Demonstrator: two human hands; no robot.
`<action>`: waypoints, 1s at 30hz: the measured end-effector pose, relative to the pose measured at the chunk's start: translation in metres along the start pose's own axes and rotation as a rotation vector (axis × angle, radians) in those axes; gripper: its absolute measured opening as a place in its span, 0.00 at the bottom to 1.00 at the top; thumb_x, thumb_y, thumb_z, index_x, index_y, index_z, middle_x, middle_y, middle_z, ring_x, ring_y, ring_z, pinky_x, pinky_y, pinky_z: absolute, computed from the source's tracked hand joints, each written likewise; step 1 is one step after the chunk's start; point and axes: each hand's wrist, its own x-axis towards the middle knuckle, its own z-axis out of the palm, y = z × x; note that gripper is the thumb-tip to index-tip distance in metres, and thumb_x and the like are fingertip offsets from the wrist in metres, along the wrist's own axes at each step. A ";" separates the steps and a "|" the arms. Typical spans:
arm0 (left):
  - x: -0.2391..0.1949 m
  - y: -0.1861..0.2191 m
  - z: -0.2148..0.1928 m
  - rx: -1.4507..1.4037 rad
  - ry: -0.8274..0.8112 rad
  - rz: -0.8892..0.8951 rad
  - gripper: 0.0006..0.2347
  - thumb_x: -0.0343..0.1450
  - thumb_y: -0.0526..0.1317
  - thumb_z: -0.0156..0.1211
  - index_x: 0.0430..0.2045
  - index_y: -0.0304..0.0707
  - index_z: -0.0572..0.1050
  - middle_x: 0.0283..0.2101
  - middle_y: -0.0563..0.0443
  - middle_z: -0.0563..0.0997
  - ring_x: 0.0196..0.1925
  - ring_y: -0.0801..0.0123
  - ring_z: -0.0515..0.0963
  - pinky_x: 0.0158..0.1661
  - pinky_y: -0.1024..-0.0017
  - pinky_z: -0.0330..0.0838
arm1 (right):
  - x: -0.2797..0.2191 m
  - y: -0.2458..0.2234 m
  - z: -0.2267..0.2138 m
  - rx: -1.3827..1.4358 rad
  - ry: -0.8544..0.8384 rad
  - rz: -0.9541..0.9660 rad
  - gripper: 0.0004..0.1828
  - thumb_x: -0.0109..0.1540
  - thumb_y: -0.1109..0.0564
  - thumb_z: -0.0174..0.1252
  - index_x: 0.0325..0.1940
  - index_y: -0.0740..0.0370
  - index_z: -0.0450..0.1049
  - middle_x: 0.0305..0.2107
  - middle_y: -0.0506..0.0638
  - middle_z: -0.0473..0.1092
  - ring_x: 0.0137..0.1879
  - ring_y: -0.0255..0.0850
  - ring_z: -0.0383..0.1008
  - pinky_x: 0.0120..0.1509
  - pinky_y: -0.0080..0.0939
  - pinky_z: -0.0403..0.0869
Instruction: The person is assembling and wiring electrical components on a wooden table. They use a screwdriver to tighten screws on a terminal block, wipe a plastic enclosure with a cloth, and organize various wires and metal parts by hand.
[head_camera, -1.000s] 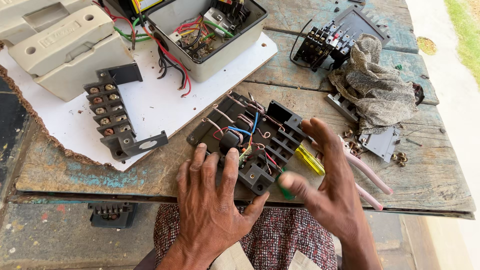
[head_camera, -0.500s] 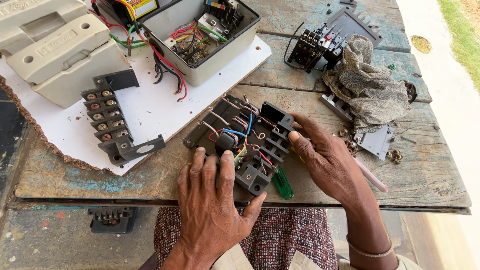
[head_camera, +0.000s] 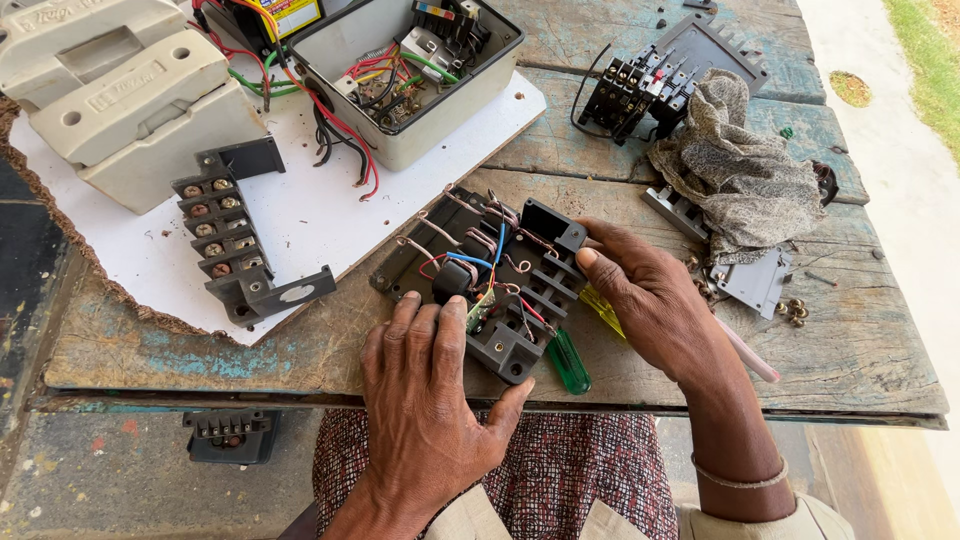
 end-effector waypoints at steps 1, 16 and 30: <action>0.000 0.000 0.001 0.001 0.000 0.001 0.40 0.64 0.57 0.67 0.61 0.23 0.59 0.53 0.27 0.68 0.64 0.34 0.64 0.59 0.35 0.55 | 0.001 0.001 0.000 -0.001 0.005 0.010 0.30 0.65 0.42 0.54 0.66 0.61 0.71 0.49 0.55 0.79 0.55 0.39 0.78 0.56 0.40 0.75; 0.001 -0.009 -0.015 -0.285 0.067 0.001 0.40 0.60 0.49 0.76 0.62 0.25 0.60 0.57 0.24 0.68 0.63 0.37 0.70 0.60 0.44 0.68 | -0.003 -0.012 -0.002 0.187 0.036 0.072 0.29 0.59 0.46 0.62 0.62 0.61 0.76 0.38 0.53 0.80 0.42 0.34 0.77 0.44 0.34 0.75; 0.014 0.002 -0.063 -0.544 0.036 -0.224 0.38 0.65 0.58 0.67 0.66 0.34 0.64 0.56 0.33 0.69 0.58 0.55 0.77 0.55 0.57 0.77 | -0.008 -0.062 -0.011 0.240 0.065 0.000 0.28 0.62 0.42 0.63 0.59 0.62 0.80 0.34 0.50 0.78 0.34 0.32 0.67 0.34 0.32 0.65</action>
